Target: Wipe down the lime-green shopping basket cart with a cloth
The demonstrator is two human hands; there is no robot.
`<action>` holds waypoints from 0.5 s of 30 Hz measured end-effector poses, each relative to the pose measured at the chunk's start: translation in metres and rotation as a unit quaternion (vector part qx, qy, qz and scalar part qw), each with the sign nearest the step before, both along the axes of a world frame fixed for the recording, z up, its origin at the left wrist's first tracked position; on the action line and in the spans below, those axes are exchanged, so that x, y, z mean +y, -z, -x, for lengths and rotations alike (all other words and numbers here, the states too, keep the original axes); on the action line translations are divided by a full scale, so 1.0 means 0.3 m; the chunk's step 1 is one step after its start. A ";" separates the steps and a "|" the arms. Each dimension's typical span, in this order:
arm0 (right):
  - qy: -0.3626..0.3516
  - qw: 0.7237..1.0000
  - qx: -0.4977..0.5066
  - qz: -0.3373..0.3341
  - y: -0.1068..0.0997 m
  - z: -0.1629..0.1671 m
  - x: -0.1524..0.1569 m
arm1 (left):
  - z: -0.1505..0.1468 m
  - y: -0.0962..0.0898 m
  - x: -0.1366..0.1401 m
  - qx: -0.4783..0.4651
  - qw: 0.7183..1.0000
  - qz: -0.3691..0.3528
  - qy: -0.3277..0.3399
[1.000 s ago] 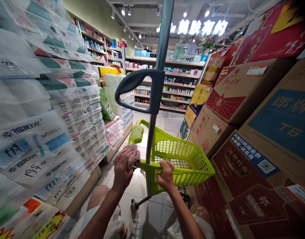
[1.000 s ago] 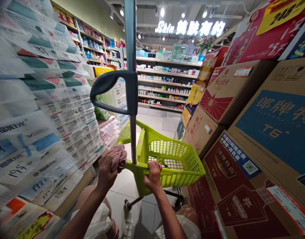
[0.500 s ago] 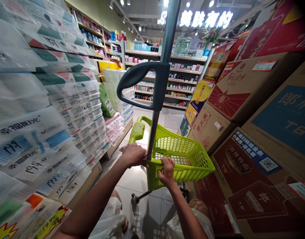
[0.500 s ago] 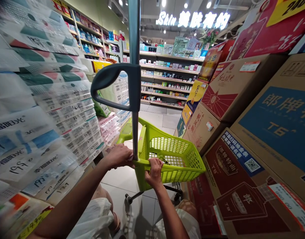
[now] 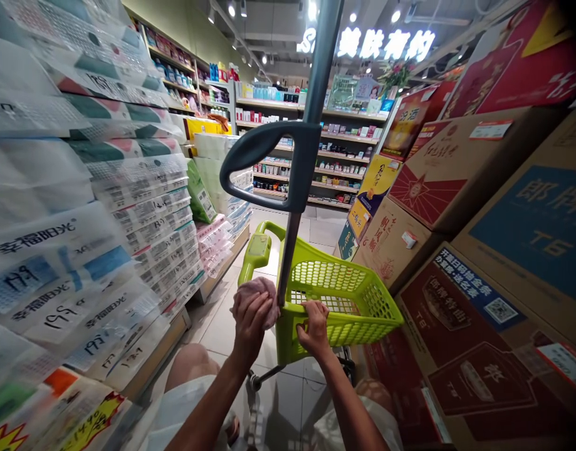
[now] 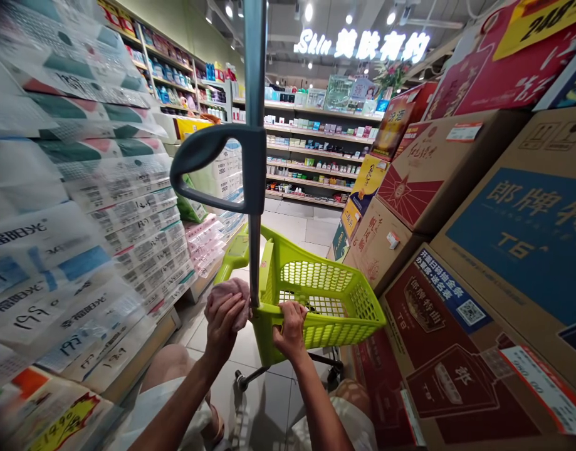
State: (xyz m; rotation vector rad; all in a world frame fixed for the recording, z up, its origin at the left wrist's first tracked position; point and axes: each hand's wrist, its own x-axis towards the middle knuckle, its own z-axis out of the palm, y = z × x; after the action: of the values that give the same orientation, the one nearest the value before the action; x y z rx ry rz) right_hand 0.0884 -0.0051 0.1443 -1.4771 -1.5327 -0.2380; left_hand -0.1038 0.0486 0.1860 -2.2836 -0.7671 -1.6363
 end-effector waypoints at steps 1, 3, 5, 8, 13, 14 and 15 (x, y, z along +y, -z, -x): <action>0.000 1.000 0.000 0.000 -0.002 0.002 -0.002 | -0.013 0.031 -0.008 -0.040 0.999 0.007 -0.006; 0.000 1.000 -0.001 -0.003 -0.005 0.006 -0.004 | -0.042 0.062 -0.016 -0.119 0.990 0.071 -0.022; 0.000 1.000 -0.002 -0.007 -0.006 0.010 -0.002 | -0.073 0.056 -0.011 -0.203 0.963 0.176 -0.031; 0.004 1.000 0.000 -0.011 -0.005 0.014 0.008 | -0.112 0.012 0.009 -0.315 0.884 0.346 -0.013; 0.021 1.000 0.007 -0.012 -0.002 0.021 0.024 | -0.126 -0.017 0.029 -0.405 0.752 0.520 0.001; 0.023 1.000 0.008 -0.012 -0.002 0.022 0.025 | -0.117 -0.015 0.029 -0.401 0.741 0.539 -0.009; 0.024 1.000 0.009 -0.012 -0.002 0.022 0.024 | -0.103 -0.011 0.027 -0.388 0.734 0.556 -0.014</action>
State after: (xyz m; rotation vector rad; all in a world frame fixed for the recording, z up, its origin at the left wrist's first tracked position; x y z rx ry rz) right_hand 0.0818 0.0022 0.1449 -1.4942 -1.4762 -0.2703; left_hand -0.0728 0.0566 0.1894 -1.8817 -2.5273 -2.5609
